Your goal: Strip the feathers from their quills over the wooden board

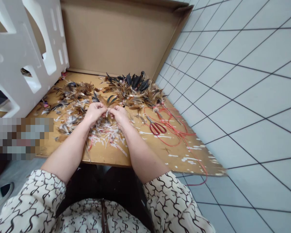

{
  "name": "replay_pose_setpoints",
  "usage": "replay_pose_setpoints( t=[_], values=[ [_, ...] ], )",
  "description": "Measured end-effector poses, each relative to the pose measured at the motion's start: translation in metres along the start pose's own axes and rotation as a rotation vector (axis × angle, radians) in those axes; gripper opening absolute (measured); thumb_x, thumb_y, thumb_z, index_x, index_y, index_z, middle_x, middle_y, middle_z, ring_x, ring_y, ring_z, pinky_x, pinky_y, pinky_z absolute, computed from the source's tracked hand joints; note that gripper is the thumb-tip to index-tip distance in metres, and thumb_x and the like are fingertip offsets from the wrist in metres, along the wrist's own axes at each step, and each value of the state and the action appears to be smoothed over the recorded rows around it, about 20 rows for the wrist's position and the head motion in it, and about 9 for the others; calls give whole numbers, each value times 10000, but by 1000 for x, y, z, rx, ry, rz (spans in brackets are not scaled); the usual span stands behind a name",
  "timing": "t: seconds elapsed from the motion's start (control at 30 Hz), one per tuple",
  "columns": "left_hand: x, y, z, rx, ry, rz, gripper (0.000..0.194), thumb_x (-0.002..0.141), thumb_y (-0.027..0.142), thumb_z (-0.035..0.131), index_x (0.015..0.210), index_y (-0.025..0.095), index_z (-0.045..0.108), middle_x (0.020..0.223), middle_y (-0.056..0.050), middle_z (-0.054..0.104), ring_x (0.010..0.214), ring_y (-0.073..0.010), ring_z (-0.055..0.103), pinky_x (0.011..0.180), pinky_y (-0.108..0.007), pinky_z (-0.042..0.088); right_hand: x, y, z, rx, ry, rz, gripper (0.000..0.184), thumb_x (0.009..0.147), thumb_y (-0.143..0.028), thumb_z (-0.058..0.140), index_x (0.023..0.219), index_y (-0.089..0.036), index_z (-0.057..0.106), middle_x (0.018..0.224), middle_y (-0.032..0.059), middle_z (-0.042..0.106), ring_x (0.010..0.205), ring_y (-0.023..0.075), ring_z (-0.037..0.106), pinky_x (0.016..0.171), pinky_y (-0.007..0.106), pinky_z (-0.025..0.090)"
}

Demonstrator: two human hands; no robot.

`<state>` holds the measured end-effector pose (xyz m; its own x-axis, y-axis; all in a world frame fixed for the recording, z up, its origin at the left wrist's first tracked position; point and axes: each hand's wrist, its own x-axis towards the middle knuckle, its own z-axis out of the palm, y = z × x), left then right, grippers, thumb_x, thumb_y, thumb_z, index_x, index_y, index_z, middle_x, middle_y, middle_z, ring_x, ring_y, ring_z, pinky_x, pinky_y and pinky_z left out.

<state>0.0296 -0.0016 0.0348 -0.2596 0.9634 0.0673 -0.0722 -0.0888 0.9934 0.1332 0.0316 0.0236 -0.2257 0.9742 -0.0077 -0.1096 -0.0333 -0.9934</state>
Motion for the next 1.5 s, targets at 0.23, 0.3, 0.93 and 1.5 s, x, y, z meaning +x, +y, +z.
replay_pose_setpoints(
  t=[0.23,0.3,0.93,1.5],
  values=[
    [1,0,-3,126,-68,1,107,505,80,540,444,154,495,354,53,488,342,-58,420,406,-171,359,4,5,-1,-131,-7,-15,154,578,-125,501,450,-175,429,364,-88,387,375,39,313,415,185,218],
    [1,0,-3,133,-64,0,101,503,83,534,440,155,499,354,49,491,344,-61,423,405,-173,364,5,7,-2,-148,-12,-40,150,580,-138,503,455,-178,428,369,-91,384,381,42,315,426,187,227],
    [2,-1,0,53,-96,-13,103,533,82,550,476,151,499,376,47,494,365,-68,444,432,-183,395,1,2,0,-70,-18,-25,176,612,-170,521,479,-190,409,381,-77,405,374,51,325,412,194,232],
    [0,0,4,106,-54,-2,162,573,74,529,468,172,454,371,47,484,372,-78,439,438,-193,392,12,17,-5,-299,43,-190,60,579,-205,509,533,-170,491,481,-59,486,507,80,425,504,203,321]
  ],
)
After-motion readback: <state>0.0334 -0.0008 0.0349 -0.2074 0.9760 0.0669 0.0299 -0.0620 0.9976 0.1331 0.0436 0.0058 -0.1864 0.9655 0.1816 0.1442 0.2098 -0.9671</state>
